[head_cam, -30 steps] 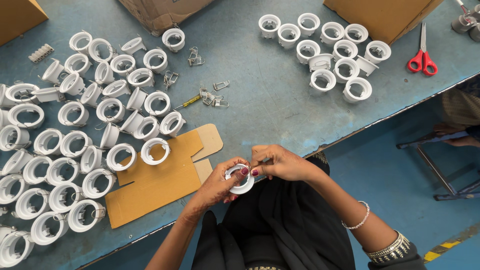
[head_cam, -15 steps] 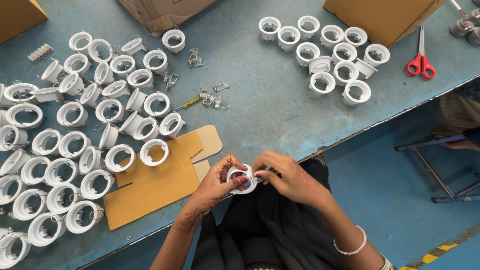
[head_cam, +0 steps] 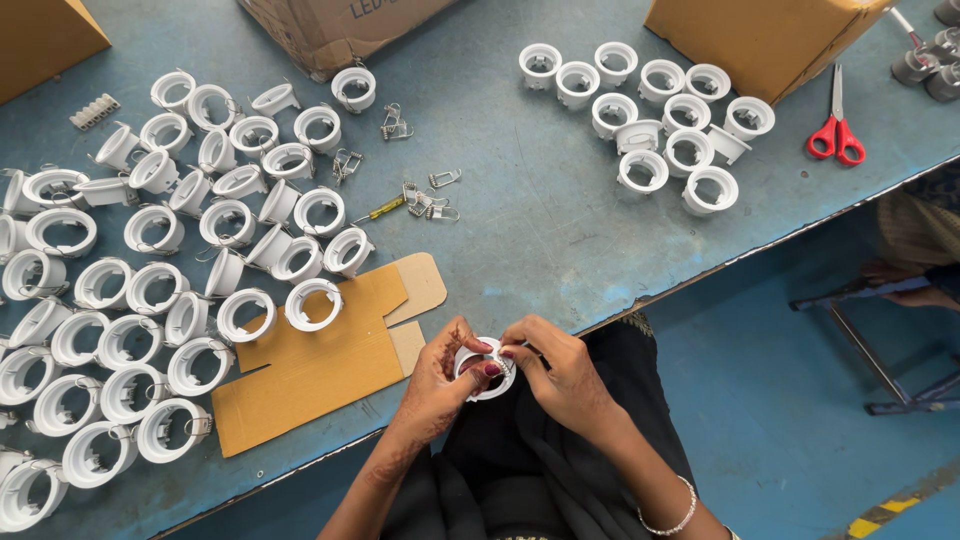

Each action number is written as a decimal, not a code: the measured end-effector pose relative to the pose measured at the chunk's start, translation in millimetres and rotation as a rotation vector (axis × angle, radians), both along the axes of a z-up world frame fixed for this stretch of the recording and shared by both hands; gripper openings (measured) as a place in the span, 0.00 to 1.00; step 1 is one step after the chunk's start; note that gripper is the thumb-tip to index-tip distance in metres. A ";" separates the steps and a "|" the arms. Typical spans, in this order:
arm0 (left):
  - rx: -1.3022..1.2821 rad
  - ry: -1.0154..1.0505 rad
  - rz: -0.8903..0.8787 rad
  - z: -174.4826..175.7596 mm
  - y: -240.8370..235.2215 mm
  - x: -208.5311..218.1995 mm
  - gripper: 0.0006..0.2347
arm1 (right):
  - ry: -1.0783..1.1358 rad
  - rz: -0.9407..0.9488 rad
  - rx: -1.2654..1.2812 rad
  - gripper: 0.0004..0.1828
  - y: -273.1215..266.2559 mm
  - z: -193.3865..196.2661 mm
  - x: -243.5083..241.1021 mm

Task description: The person assembles white plastic LED lamp holders by inserting metal spring clips into the sockets. They repeatedly pick up a holder, insert a clip, and place the completed unit on the table.

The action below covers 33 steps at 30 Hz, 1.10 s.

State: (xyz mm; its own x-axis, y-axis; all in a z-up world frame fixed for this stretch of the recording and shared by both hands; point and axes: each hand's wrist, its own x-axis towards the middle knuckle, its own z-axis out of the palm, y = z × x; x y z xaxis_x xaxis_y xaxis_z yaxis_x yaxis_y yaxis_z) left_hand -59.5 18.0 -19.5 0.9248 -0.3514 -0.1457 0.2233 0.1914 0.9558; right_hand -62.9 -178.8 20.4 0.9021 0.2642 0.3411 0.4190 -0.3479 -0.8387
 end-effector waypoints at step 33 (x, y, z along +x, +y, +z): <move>-0.390 0.210 0.279 2.9 52.2 19.3 0.05 | -0.093 -0.056 -0.430 0.08 57.7 -83.2 205.6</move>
State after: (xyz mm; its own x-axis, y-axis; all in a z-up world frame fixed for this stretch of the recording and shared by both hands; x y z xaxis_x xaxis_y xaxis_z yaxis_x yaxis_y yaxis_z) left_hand -40.2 70.2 -16.6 0.9558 -0.1612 -0.2458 0.2925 0.6038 0.7415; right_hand 142.7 -121.1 -62.9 0.8899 0.3510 0.2915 0.4562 -0.6812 -0.5726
